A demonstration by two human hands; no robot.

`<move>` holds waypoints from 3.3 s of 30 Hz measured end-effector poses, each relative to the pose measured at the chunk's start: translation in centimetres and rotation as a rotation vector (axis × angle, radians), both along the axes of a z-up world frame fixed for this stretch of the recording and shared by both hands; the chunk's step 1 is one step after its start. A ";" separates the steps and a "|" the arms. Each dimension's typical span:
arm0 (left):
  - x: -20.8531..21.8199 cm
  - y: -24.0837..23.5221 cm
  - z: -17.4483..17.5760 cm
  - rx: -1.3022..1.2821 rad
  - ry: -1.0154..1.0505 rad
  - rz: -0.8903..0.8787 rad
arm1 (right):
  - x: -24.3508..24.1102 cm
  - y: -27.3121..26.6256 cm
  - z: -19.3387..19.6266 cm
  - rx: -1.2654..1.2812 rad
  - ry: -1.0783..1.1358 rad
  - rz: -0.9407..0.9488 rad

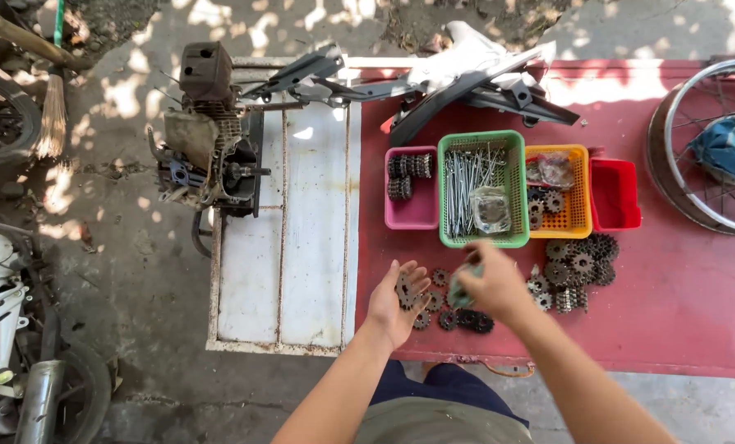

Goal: The person sits on the floor and cleans small metal gears using a cloth. They pick up gears from a pile on a red mat, wipe them, and place them into a pink basket. The workspace includes several baskets of parts and a motorcycle engine nearby.

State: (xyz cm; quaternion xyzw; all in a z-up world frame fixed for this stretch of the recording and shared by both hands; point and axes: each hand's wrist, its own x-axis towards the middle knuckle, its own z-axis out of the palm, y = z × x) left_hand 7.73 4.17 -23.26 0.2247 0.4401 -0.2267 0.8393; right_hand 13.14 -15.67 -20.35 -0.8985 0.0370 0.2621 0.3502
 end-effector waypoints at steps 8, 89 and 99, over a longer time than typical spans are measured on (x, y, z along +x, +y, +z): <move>3.0 -1.4 -11.3 0.111 0.146 -0.231 | -2.2 6.8 -13.0 0.081 0.350 -0.070; -3.8 -11.2 -24.9 0.532 -0.066 -0.945 | -8.8 -4.9 -31.7 -0.152 0.517 -0.461; -4.4 -10.3 -20.7 0.219 0.303 -0.364 | -11.3 -1.4 -20.2 -0.060 0.052 -0.010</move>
